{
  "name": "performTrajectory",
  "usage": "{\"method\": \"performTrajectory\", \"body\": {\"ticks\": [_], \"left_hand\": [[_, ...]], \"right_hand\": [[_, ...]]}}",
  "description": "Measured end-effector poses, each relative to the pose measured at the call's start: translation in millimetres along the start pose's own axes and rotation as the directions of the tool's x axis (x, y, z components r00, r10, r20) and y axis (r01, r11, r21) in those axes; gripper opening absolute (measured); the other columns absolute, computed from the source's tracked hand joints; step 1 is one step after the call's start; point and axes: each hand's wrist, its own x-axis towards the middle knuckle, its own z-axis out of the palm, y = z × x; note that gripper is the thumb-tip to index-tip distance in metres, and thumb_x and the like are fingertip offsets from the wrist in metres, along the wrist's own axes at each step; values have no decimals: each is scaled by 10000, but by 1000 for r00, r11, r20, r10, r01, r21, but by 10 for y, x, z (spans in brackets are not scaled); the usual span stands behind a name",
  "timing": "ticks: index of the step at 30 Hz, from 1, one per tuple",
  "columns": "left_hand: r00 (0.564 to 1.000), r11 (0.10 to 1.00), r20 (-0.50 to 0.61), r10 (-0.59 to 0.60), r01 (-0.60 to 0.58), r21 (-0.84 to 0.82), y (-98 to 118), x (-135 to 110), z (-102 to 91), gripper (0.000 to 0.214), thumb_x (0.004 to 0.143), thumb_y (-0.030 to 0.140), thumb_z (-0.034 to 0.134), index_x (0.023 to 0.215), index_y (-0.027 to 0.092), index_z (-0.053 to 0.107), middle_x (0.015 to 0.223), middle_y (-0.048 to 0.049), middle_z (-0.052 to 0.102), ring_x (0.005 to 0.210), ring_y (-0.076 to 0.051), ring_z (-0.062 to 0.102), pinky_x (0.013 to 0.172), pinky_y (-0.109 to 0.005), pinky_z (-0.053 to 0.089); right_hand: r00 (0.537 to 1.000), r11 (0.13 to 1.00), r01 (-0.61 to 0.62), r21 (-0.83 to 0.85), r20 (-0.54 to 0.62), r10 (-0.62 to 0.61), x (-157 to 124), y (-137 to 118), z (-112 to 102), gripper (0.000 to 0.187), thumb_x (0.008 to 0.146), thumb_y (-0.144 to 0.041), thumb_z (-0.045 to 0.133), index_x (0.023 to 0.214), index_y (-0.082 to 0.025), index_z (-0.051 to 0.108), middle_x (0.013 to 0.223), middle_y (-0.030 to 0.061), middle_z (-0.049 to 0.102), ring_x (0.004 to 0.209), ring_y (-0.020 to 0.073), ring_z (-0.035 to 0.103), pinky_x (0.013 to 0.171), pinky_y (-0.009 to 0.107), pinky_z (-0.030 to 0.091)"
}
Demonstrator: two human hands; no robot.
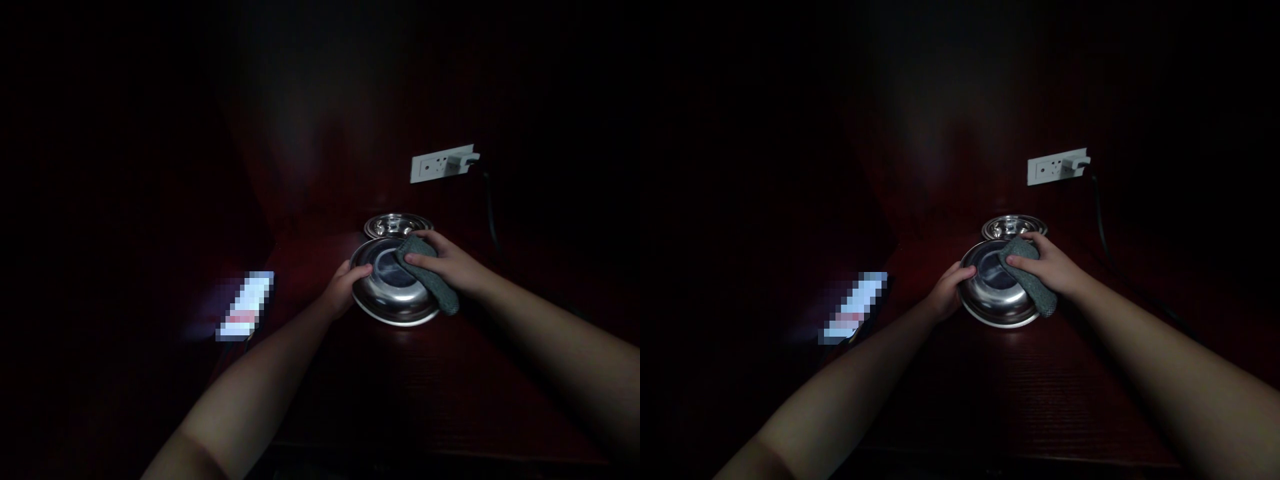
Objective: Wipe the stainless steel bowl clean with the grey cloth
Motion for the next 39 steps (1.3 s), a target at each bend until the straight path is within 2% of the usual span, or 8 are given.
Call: {"method": "performTrajectory", "body": {"ticks": [11,22,27,32,36,39], "left_hand": [[1000,1000,15,8,-8,14,-28,45,-65,392,624,256,719,983,134,620,896,-71,679,801,-187,632,799,-322,449],[998,1000,65,11,-12,28,-26,49,-106,388,636,271,712,984,121,626,850,-82,678,746,-180,623,764,-316,450],[999,999,34,33,-33,12,-47,55,-115,425,628,234,723,1023,135,603,896,-73,673,783,-178,620,756,-300,456],[999,995,41,-35,38,-89,-49,46,-130,385,680,275,695,1031,154,594,924,-78,671,823,-199,632,778,-336,478],[991,992,119,-54,66,-104,-67,33,-151,362,711,272,678,1041,160,579,944,-77,660,812,-174,631,773,-326,492],[983,999,180,-35,39,-20,-75,2,-129,505,664,199,721,1132,208,533,1099,-77,620,921,-203,620,818,-369,491]], "right_hand": [[996,999,9,41,84,-13,2,16,0,489,671,-453,705,1075,-245,524,947,36,665,854,257,655,800,437,518],[992,1000,18,25,122,-21,-7,34,4,463,701,-468,678,1072,-237,525,965,40,654,862,250,644,800,420,507],[998,998,57,2,8,-57,15,40,22,572,647,-468,722,1125,-248,499,1023,51,615,918,264,617,821,425,496],[982,993,117,4,-147,-115,59,70,31,589,616,-480,739,1099,-236,507,1005,61,599,909,272,602,782,426,503],[948,989,149,-9,-282,-145,88,121,20,595,599,-488,747,1082,-227,520,975,66,600,902,284,596,770,443,496],[945,990,143,-11,-296,-140,85,132,13,575,607,-496,740,1068,-227,527,963,65,605,887,283,595,769,445,488]]}}
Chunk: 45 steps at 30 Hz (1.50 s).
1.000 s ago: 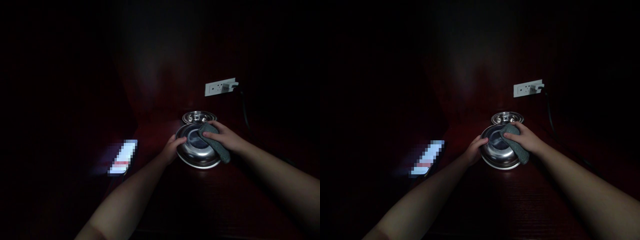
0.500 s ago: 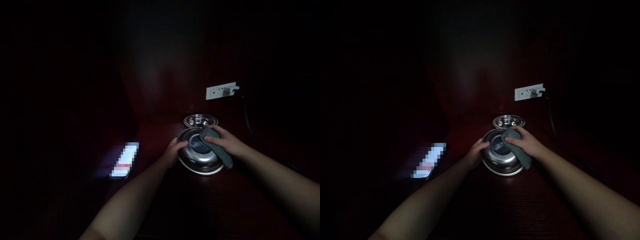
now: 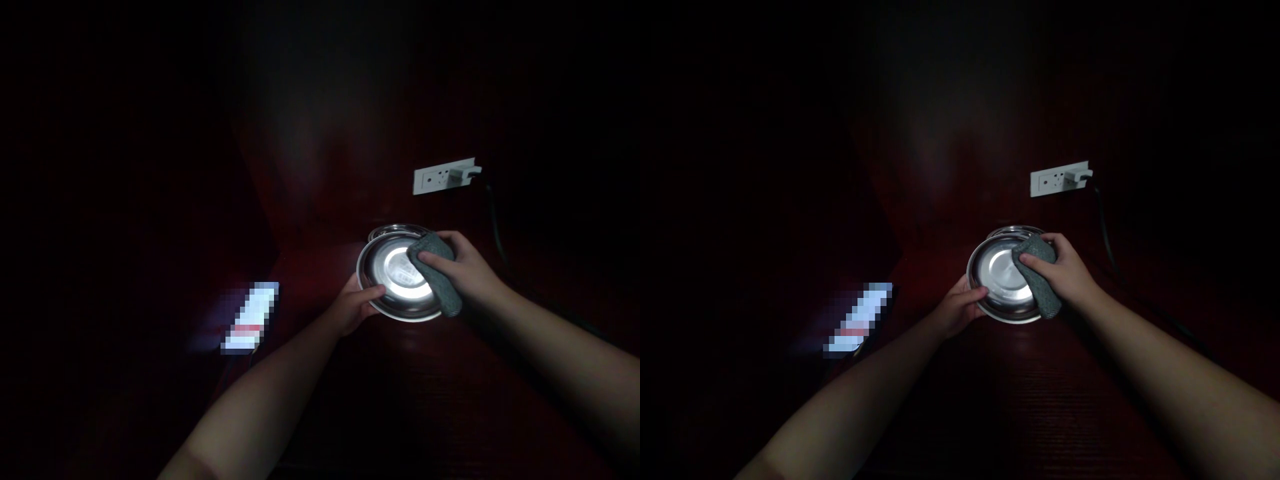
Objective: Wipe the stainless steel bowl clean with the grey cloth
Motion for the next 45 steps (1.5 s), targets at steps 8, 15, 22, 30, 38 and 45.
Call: {"method": "performTrajectory", "body": {"ticks": [8,15,22,30,38,45], "left_hand": [[999,999,-36,14,-13,46,27,8,57,587,628,188,744,1157,219,492,1159,-95,584,953,-228,609,766,-358,508],[996,999,-88,4,1,52,49,12,65,576,621,206,741,1143,216,498,1129,-93,600,923,-232,621,724,-343,507],[995,999,-103,11,-8,34,53,15,65,556,609,197,739,1120,193,520,1086,-92,622,889,-214,627,742,-336,499],[995,999,-100,13,-10,31,52,26,43,566,606,186,741,1128,176,523,1065,-97,634,845,-194,630,778,-346,486],[995,999,-95,20,-16,37,51,31,47,532,603,190,743,1096,163,546,1000,-88,650,833,-194,629,799,-354,472],[995,999,-94,24,-21,39,54,36,55,481,598,190,737,1049,154,575,971,-84,654,821,-188,627,809,-350,456]], "right_hand": [[991,997,-78,18,112,75,-20,-18,8,464,645,-501,712,988,-239,543,949,40,607,841,246,596,743,394,483],[982,995,-94,31,166,88,-32,-32,-11,449,644,-493,719,967,-236,541,908,32,613,809,225,600,721,367,480],[973,995,-100,15,211,94,-38,-72,-12,428,651,-493,709,952,-231,555,902,35,626,798,226,610,707,372,487],[961,992,-126,31,252,115,-47,-103,-19,416,657,-482,707,953,-233,555,888,30,640,781,228,623,700,379,496],[959,993,-121,2,258,116,-42,-80,-28,424,663,-494,698,958,-230,547,892,30,641,788,238,629,710,393,496],[950,990,-138,27,286,125,-52,-112,-31,415,667,-489,696,958,-234,545,873,25,651,777,239,640,710,400,506]]}}
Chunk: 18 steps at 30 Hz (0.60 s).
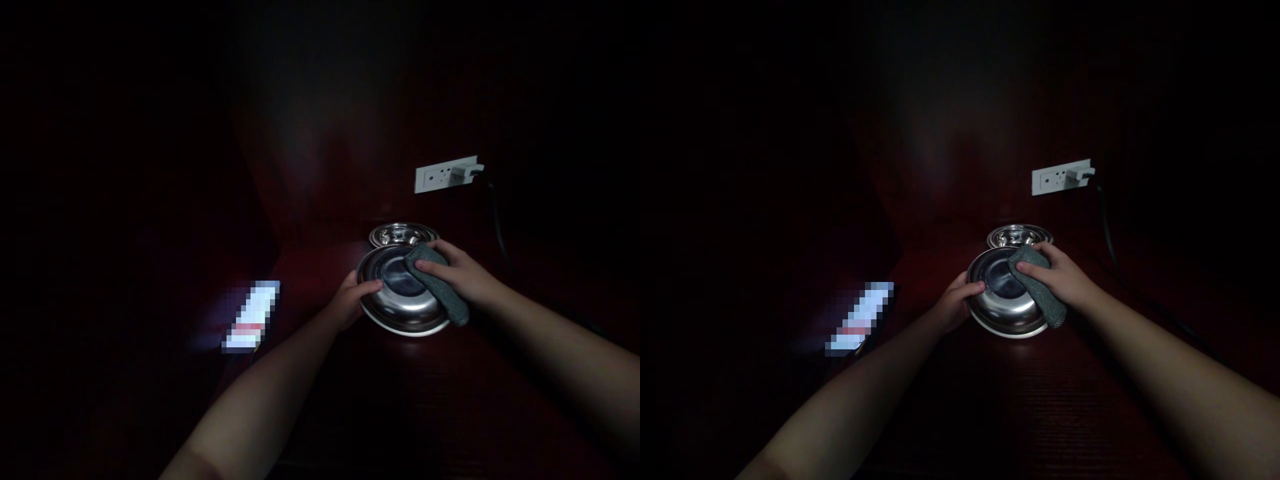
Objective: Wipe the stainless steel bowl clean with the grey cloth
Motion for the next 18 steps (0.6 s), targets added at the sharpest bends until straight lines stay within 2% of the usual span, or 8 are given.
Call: {"method": "performTrajectory", "body": {"ticks": [8,18], "left_hand": [[1000,1000,-9,17,-17,10,21,-11,31,404,586,197,734,968,140,618,876,-61,666,763,-169,612,794,-328,436],[999,999,-12,-30,31,34,6,27,-23,404,582,240,739,951,125,622,821,-60,668,709,-169,610,738,-311,432]], "right_hand": [[999,1000,7,8,42,-7,-7,2,-12,402,666,-482,692,948,-237,545,841,19,661,745,240,646,682,402,512],[988,1000,17,11,151,-18,-9,-16,-43,342,686,-446,692,908,-229,548,823,-2,651,724,210,627,659,351,493]]}}
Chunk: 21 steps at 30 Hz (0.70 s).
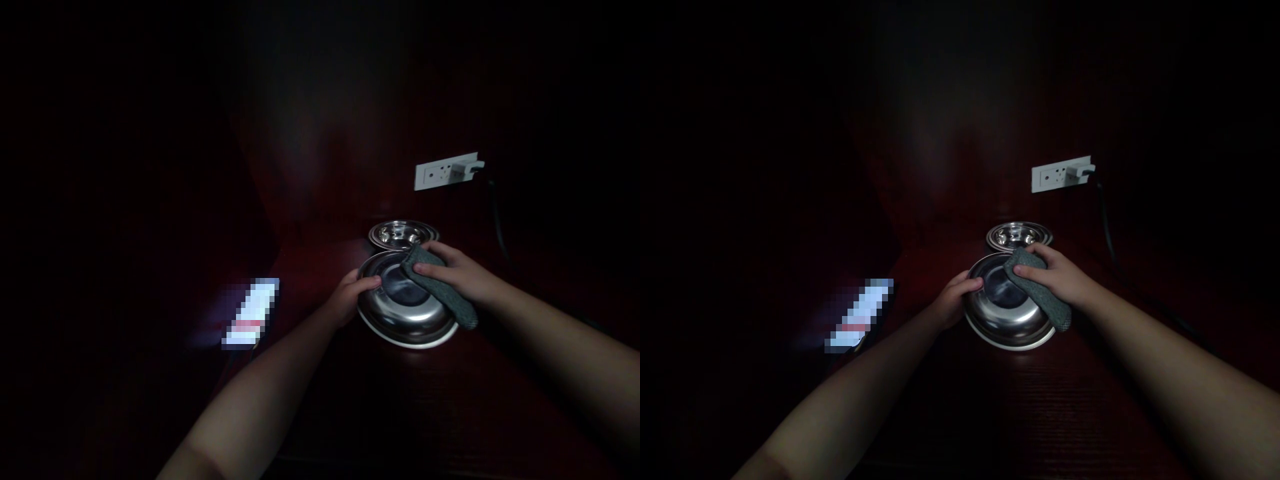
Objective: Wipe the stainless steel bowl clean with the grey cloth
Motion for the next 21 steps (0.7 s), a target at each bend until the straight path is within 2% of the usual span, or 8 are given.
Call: {"method": "performTrajectory", "body": {"ticks": [6,15,21], "left_hand": [[1000,1000,12,6,-6,13,1,-3,-6,373,592,259,737,924,123,634,805,-62,671,703,-168,610,726,-304,431],[1000,1000,15,26,-26,4,0,-12,2,363,606,254,729,934,124,646,830,-72,680,726,-177,618,756,-319,434],[999,995,-27,33,-35,-93,-9,-11,0,290,668,270,687,922,139,642,815,-53,686,731,-172,627,763,-305,453]], "right_hand": [[1000,1000,22,4,9,-22,7,10,0,328,668,-399,709,908,-232,562,846,-6,653,747,208,624,673,342,489],[1000,1000,16,2,-5,-16,4,13,15,341,681,-423,695,934,-234,566,819,-3,652,726,209,629,649,347,495],[998,998,-29,63,-54,32,9,-9,30,387,661,-440,715,956,-236,570,807,0,654,710,209,634,651,354,504]]}}
